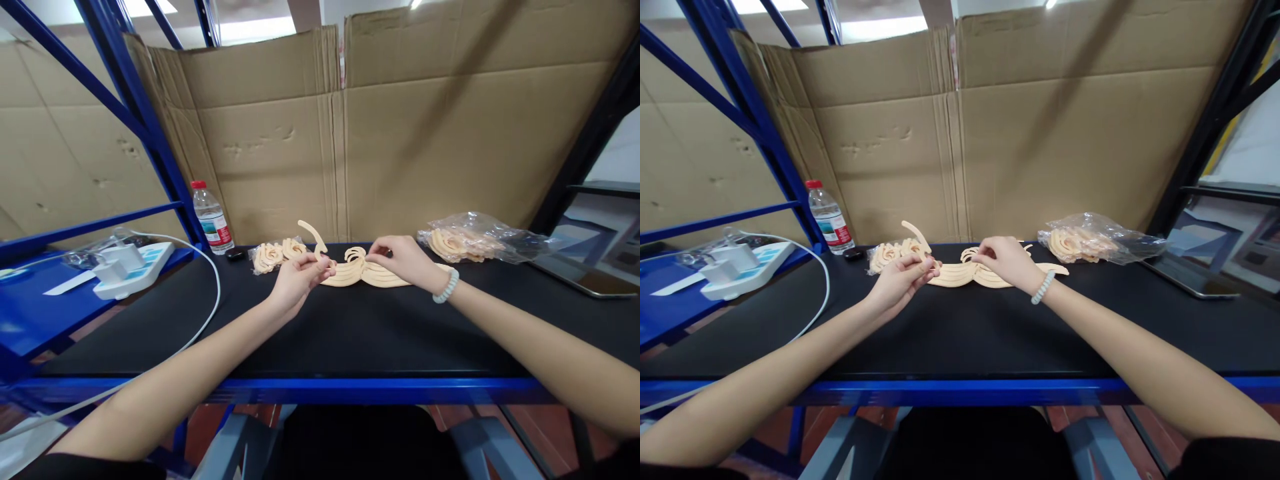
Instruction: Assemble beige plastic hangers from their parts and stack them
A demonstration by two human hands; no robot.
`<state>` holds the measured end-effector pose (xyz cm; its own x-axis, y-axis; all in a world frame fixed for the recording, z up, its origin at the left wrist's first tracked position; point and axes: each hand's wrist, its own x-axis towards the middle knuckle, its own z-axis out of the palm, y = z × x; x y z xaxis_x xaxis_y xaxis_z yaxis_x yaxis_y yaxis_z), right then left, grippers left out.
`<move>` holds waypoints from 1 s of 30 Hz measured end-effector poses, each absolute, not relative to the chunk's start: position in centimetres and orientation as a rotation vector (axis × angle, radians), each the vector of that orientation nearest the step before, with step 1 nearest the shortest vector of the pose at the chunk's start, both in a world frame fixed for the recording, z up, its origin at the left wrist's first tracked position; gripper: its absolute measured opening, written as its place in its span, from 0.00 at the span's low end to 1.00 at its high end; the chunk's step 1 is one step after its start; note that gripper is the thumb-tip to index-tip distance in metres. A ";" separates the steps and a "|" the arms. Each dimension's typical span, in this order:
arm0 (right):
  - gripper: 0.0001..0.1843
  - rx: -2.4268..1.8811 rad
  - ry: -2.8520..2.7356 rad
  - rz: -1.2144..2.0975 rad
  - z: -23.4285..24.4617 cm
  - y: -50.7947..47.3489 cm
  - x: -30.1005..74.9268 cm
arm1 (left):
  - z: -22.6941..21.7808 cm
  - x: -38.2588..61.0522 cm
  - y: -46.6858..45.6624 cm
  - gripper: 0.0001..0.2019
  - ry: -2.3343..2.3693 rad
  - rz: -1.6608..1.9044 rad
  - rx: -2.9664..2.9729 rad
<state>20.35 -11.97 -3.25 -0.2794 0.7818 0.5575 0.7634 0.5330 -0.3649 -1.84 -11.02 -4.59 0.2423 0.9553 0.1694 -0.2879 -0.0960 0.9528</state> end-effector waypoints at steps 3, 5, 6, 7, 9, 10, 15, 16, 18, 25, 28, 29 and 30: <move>0.12 -1.424 -2.161 0.009 -4.8 -11.4 21.4 | -4.1 -2.4 -10.1 0.04 0.791 1.266 1.093; 0.13 -1.453 -2.231 -0.089 -5.9 -11.2 21.2 | -4.0 -2.8 -9.6 0.04 0.803 1.295 1.058; 0.12 -1.450 -2.258 -0.145 -6.4 -11.1 20.9 | -3.9 -2.9 -9.4 0.03 0.803 1.311 1.059; 0.12 -1.445 -2.273 -0.192 -6.7 -11.0 20.5 | -3.9 -3.0 -9.2 0.03 0.802 1.324 1.067; 0.11 -1.444 -2.283 -0.226 -7.2 -10.9 19.9 | -3.9 -3.2 -8.9 0.03 0.806 1.339 1.092; 0.11 -1.440 -2.279 -0.206 -7.3 -10.9 19.7 | -4.0 -3.3 -8.8 0.03 0.809 1.340 1.100; 0.07 -1.349 -2.173 0.077 -6.8 -11.0 20.9 | -4.3 -3.1 -8.9 0.03 0.777 1.330 1.090; 0.07 -1.337 -2.138 0.133 -6.5 -11.1 21.3 | -4.4 -3.0 -9.1 0.04 0.759 1.323 1.096; 0.08 -1.305 -2.069 0.236 -5.9 -11.2 22.0 | -4.5 -2.8 -9.5 0.06 0.725 1.301 1.112; 0.23 -1.080 -1.907 0.836 -4.6 -12.5 22.7 | -5.1 -2.8 -11.4 0.09 0.686 1.188 1.153; 0.26 -1.045 -1.974 0.886 -4.4 -13.1 22.7 | -5.5 -3.0 -11.6 0.10 0.676 1.140 1.176; 0.23 -1.059 -1.992 0.866 -4.2 -13.2 22.7 | -5.6 -3.0 -11.7 0.10 0.667 1.126 1.179; 0.21 -1.077 -2.004 0.837 -4.1 -13.4 22.7 | -5.6 -3.0 -11.7 0.09 0.659 1.115 1.176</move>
